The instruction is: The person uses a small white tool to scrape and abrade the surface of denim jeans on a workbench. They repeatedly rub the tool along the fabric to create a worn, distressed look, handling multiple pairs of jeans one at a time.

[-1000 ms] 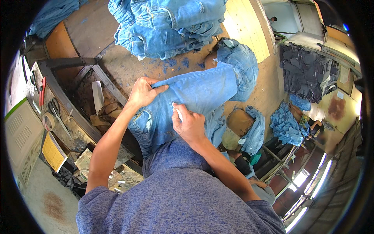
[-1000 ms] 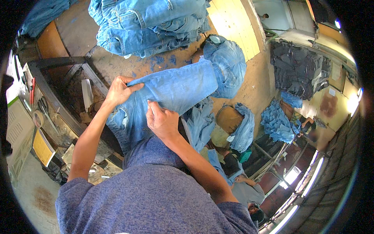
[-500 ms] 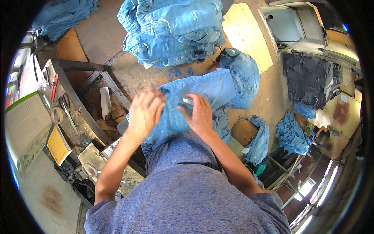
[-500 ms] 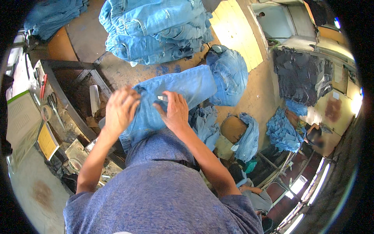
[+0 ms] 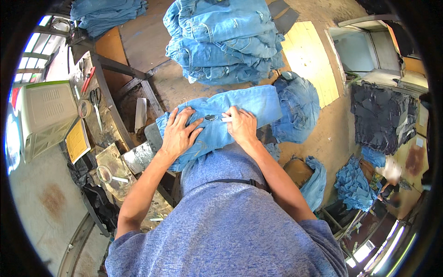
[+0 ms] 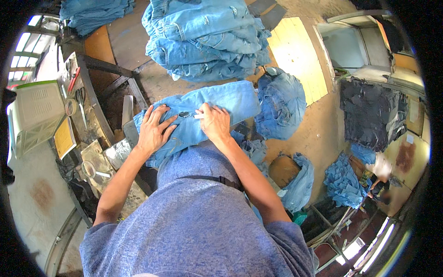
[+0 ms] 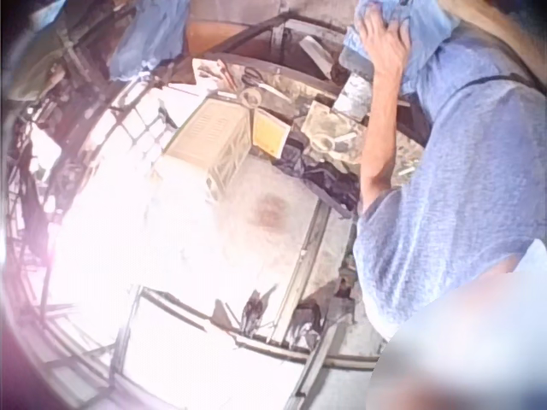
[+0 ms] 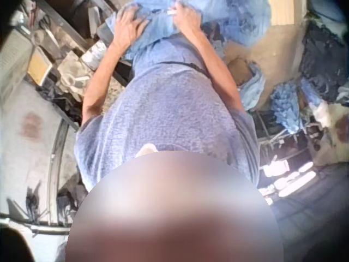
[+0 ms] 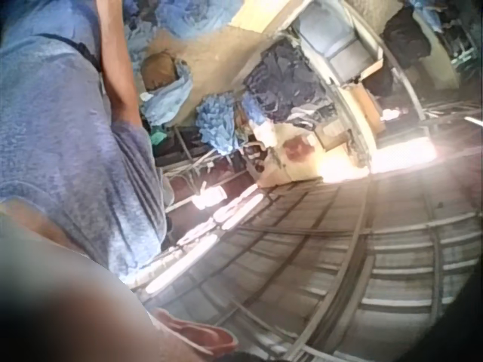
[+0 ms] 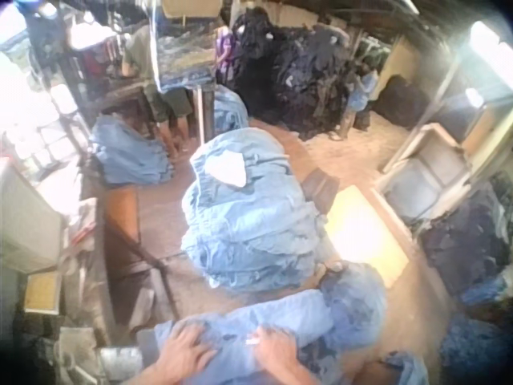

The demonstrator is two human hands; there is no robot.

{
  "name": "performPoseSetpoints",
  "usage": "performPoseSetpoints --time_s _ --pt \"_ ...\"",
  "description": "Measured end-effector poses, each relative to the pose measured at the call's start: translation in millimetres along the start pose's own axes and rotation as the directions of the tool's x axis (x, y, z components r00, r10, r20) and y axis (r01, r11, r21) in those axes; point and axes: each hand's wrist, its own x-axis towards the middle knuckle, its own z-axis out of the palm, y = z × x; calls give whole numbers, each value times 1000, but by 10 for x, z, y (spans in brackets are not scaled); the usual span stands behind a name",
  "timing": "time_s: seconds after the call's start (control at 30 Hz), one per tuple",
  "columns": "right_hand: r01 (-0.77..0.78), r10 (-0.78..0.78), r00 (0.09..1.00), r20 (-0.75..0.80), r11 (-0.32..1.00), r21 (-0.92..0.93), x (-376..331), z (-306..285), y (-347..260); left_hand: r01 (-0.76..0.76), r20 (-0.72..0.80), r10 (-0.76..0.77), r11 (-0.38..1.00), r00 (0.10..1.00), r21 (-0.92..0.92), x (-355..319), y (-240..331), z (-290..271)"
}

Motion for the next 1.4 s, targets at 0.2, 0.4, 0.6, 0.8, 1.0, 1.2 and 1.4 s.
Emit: performPoseSetpoints --time_s 0.2,0.4,0.6,0.8,1.0,1.2,1.4 --pt "-306 263 951 163 873 380 -85 -591 220 763 -277 -733 646 621 2 -480 331 -43" --pt "-386 322 913 250 881 275 -256 -963 238 675 196 -857 213 476 -706 -671 269 76" --pt "-261 178 964 196 771 581 -231 -767 2 484 703 -431 -516 566 -707 -387 407 9" --pt "-465 219 877 428 611 640 -116 -560 -194 306 671 -445 -645 593 -700 -169 467 12" --pt "-570 199 803 562 530 628 -197 -499 -292 501 703 -410 -500 581 -706 -185 575 32" --pt "-637 243 765 596 416 648 -193 -405 -397 551 702 -499 -438 508 -710 -162 597 47" --pt "-715 402 696 595 310 627 -239 -429 -379 523 694 -473 -457 542 -720 -205 534 64"
